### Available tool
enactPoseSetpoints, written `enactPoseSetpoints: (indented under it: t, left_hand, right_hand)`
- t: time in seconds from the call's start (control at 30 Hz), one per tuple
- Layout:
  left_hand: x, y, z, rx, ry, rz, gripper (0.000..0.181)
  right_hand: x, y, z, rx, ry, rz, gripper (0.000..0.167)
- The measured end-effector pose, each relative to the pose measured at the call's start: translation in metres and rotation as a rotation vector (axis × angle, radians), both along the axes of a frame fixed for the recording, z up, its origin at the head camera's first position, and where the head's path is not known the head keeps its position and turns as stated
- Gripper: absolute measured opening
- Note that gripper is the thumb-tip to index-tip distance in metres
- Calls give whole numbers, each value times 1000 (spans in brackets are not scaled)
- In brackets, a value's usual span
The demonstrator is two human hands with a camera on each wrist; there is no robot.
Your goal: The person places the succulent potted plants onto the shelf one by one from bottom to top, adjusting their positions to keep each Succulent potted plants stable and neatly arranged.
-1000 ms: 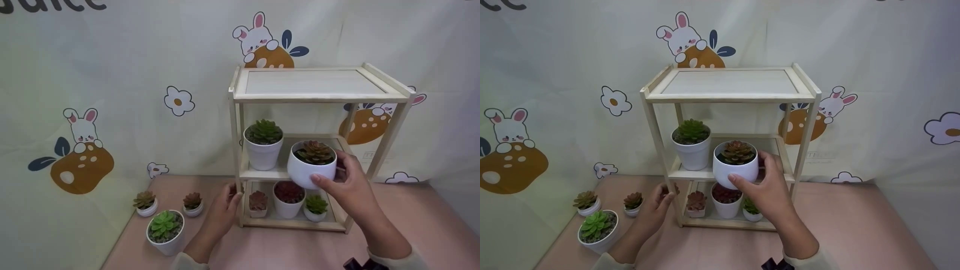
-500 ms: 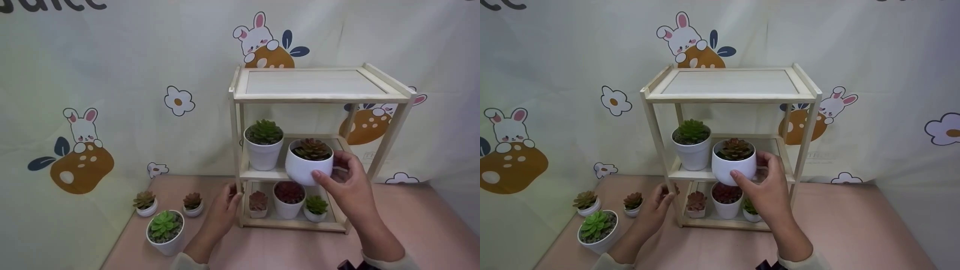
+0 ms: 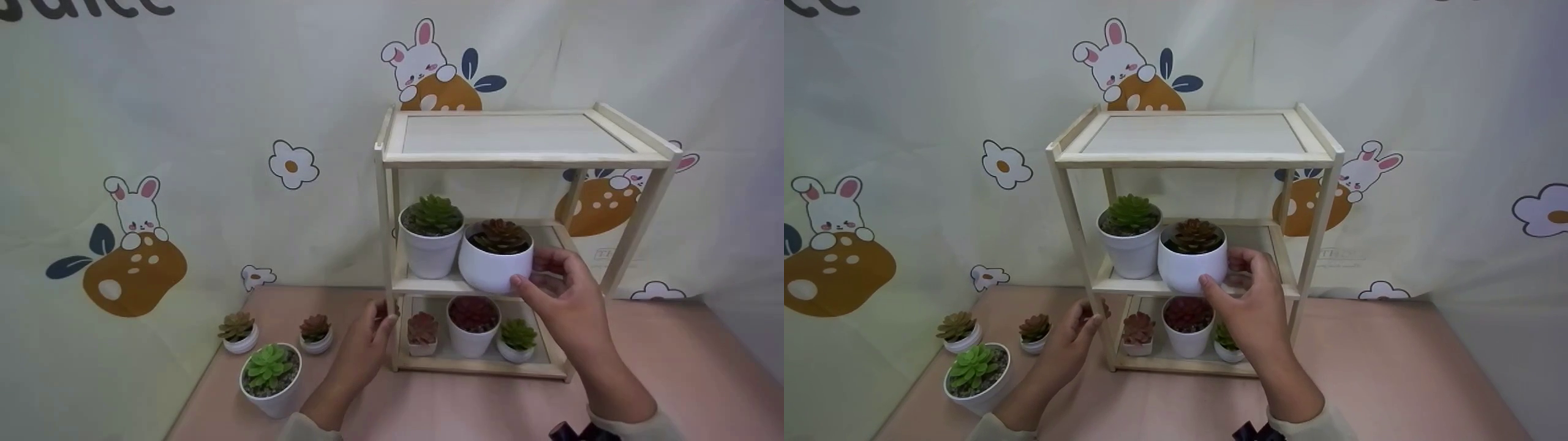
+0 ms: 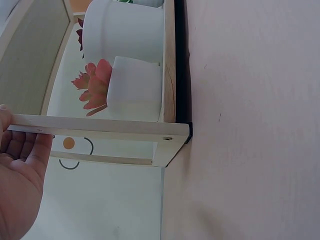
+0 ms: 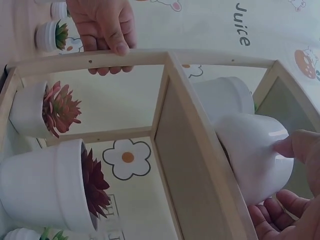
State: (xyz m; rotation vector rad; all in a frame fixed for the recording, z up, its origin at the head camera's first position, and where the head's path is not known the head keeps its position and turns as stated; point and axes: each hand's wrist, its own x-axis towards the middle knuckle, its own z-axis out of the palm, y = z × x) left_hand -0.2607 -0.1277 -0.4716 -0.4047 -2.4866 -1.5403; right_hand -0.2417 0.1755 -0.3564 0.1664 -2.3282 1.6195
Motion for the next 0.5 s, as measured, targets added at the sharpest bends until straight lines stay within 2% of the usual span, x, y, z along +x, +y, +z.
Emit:
enactPoseSetpoints:
  t: [0.5]
  left_hand:
    - [0,1,0,-2,-7,16,44]
  right_hand:
    - [-9,0,-1,73,2,-64,48]
